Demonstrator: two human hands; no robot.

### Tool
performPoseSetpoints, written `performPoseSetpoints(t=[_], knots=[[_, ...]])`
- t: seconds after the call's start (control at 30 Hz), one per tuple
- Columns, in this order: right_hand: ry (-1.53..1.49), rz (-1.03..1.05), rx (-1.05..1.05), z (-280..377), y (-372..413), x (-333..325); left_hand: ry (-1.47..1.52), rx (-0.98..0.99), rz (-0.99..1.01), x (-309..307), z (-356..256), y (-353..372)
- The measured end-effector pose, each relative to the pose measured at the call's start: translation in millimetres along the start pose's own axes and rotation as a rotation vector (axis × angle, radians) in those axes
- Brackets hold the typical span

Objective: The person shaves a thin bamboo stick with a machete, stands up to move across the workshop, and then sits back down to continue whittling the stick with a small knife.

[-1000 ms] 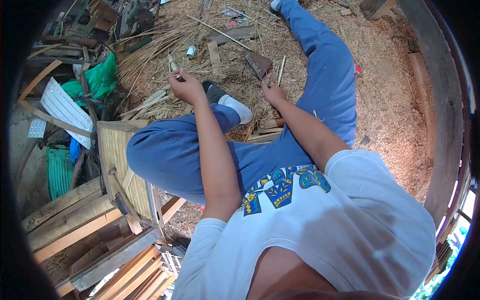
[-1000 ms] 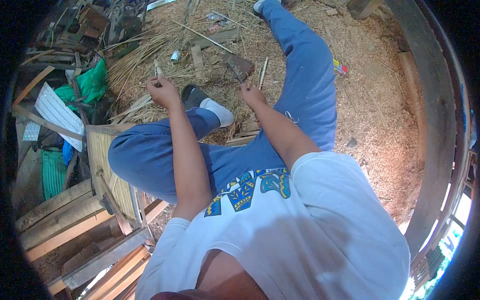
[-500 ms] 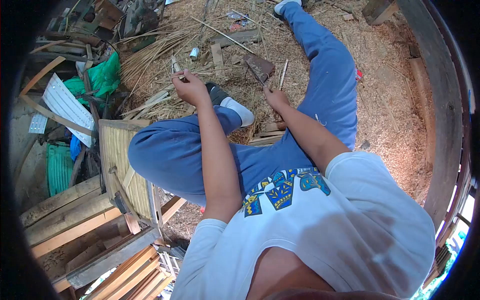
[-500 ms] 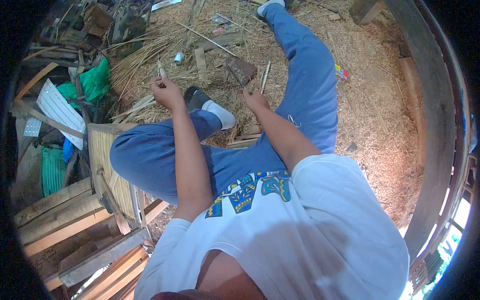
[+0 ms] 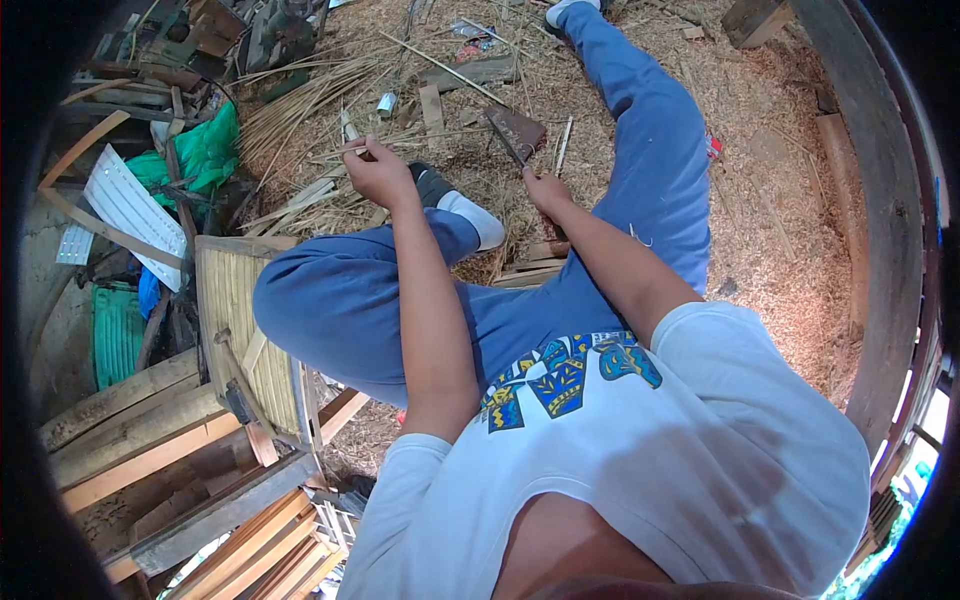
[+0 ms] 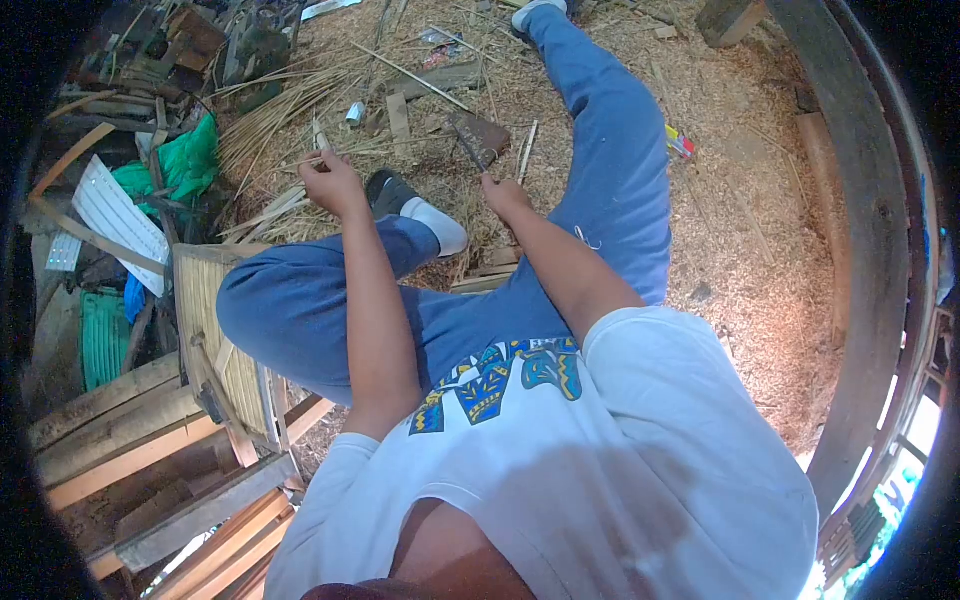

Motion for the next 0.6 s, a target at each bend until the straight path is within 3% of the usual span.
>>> performPoseSetpoints(t=[0.17,0.27,0.47,0.6], knots=[[0.031,-0.089,-0.022,1,-2,-5,-0.032,-0.007,0.004,-2,-1,-2],[0.017,0.004,-0.03,0,-5,-1,-0.011,-0.031,-0.023,-2,-1,2],[0.059,-0.044,-0.006,-4,-8,-4,0.042,0.0,-0.026,9,-14,4],[0.047,0.121,0.041,1,15,-14,0.049,-0.022,-0.003,18,-18,1]])
Point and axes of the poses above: each hand's wrist, its own y-axis away from the middle knuckle, its own x-axis out of the palm, z = x × y, the point moved 10 cm from there along -y, towards the middle knuckle, and after that the axes turned 13 degrees about y, right-handed, at the moved point
